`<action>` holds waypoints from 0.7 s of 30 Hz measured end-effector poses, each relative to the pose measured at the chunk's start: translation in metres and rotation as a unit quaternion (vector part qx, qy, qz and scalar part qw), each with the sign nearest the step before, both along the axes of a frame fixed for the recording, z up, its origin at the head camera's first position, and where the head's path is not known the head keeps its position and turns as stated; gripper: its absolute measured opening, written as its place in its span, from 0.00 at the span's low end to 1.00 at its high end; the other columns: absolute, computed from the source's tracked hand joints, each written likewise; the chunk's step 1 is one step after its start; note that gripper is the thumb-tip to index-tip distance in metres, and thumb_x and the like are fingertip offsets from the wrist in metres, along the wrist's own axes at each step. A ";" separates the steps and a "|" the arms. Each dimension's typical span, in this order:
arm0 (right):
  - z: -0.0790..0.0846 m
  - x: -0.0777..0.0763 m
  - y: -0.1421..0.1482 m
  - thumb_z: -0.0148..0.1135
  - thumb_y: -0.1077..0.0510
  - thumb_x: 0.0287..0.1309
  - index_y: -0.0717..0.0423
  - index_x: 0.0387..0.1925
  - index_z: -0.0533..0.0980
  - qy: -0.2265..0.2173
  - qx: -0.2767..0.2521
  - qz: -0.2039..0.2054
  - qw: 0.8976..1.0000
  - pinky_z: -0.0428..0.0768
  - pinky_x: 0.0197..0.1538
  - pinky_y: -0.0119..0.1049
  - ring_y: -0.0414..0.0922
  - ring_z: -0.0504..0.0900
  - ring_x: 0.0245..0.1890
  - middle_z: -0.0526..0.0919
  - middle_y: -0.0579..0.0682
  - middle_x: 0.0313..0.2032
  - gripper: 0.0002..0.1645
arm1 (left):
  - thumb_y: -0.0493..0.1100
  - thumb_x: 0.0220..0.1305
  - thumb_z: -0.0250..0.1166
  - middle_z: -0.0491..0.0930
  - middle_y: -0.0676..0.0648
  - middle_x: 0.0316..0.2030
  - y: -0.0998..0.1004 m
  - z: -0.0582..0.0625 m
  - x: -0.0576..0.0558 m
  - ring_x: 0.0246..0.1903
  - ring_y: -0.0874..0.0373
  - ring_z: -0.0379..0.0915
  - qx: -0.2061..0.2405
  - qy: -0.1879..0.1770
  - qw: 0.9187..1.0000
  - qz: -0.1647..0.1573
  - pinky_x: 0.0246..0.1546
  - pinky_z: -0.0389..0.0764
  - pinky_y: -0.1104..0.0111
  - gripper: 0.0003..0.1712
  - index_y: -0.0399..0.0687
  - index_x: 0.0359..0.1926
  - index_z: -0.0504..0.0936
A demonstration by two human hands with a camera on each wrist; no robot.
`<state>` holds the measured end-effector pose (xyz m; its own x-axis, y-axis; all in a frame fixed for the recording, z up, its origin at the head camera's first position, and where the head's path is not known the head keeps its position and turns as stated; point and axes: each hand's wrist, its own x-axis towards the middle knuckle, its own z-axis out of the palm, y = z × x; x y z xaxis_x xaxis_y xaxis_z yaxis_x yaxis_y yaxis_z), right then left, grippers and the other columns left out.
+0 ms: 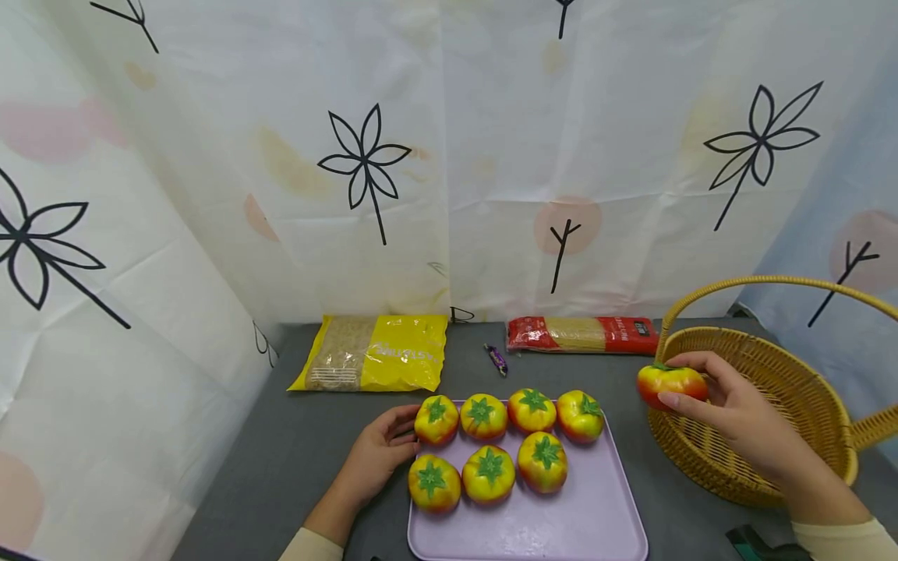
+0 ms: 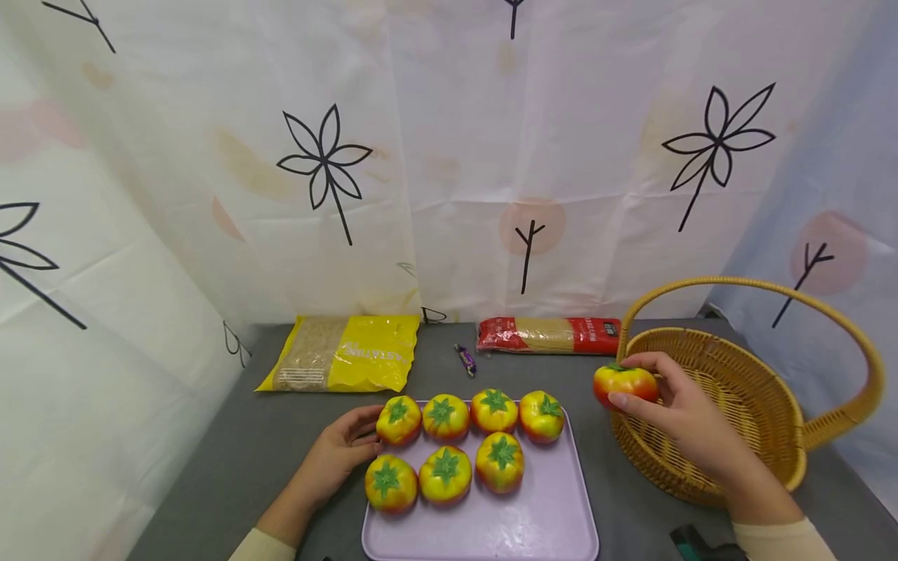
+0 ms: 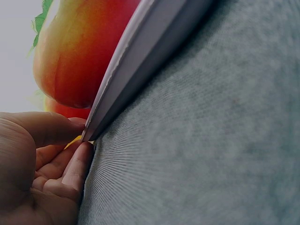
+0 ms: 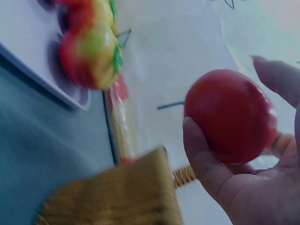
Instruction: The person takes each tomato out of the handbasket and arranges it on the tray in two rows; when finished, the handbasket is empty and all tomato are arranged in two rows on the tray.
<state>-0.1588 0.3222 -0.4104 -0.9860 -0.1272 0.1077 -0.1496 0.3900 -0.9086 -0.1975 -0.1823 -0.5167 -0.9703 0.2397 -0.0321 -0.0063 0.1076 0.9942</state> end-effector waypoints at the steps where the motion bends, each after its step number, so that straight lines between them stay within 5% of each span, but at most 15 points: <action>1: -0.001 0.001 -0.004 0.63 0.65 0.79 0.62 0.68 0.65 0.002 -0.005 -0.002 1.000 0.87 0.47 0.32 0.38 0.81 0.49 0.66 0.62 0.64 0.24 | 0.27 0.67 0.71 0.75 0.33 0.70 0.000 0.000 0.000 0.69 0.37 0.73 -0.002 -0.001 1.000 0.000 0.63 0.81 0.59 0.34 0.30 0.73 0.74; 14: -0.017 0.011 -0.038 0.66 0.67 0.75 0.65 0.68 0.66 0.027 -0.027 0.028 0.999 0.86 0.48 0.30 0.40 0.82 0.50 0.67 0.66 0.63 0.27 | 0.28 0.68 0.71 0.76 0.33 0.69 0.000 0.001 0.000 0.69 0.37 0.74 -0.010 -0.001 1.000 -0.003 0.62 0.82 0.60 0.35 0.31 0.74 0.73; 21: -0.028 0.016 -0.051 0.73 0.65 0.70 0.63 0.65 0.73 0.016 0.006 0.049 0.999 0.85 0.51 0.31 0.45 0.81 0.51 0.72 0.62 0.60 0.26 | 0.27 0.67 0.71 0.76 0.33 0.70 0.000 0.001 0.000 0.69 0.37 0.74 -0.004 -0.002 1.000 0.001 0.62 0.82 0.59 0.35 0.31 0.74 0.73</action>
<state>-0.1429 0.2710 -0.4385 -0.9647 -0.2245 0.1374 -0.2170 0.3827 -0.8980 -0.1974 -0.1827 -0.5157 -0.9708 0.2367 -0.0387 -0.0112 0.1163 0.9932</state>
